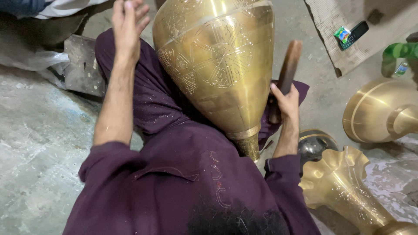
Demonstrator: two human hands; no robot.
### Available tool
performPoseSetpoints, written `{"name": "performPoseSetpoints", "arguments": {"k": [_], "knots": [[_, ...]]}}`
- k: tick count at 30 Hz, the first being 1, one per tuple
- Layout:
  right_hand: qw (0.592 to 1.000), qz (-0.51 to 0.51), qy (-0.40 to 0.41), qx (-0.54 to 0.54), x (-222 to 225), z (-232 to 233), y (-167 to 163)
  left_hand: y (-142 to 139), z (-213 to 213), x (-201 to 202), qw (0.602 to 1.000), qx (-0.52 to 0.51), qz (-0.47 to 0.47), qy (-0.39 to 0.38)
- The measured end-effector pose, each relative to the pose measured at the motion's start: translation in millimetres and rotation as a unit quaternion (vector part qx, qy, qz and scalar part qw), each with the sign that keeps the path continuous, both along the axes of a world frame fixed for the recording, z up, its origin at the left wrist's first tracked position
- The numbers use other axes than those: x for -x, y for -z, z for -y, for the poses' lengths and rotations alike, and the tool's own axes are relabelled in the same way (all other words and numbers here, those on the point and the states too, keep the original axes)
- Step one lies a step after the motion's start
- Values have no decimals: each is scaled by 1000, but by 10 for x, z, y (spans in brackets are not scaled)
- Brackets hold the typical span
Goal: The person sits on the workshop floor holding a large brass vase between their legs, positions a punch on its engraved surface, and strikes the punch with a wooden mallet, repositioning the punch repeatedly to work the decorative pattern.
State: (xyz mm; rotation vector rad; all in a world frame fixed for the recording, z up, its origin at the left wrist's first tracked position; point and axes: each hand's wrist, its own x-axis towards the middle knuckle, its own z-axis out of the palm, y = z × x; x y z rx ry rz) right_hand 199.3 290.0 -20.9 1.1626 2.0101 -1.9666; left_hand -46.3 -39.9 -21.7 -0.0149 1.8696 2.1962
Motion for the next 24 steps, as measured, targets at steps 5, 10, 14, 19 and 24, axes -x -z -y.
{"name": "performPoseSetpoints", "arguments": {"k": [5, 10, 14, 19, 24], "knots": [[996, -46, 71, 30, -329, -16, 126, -107, 465, -416, 903, 345, -246, -71], [993, -65, 91, 25, -277, 2, 267, 54, 798, -612, 762, 545, -309, -163], [997, -46, 63, 10, -172, 14, 238, 227, 735, -643, 808, 467, -262, -244], [997, -54, 58, -13, -167, 64, 194, 187, 425, -634, 885, 301, -280, -217], [996, -62, 52, -47, -352, 24, 204, -236, 134, -581, 947, 164, -276, 21]]}}
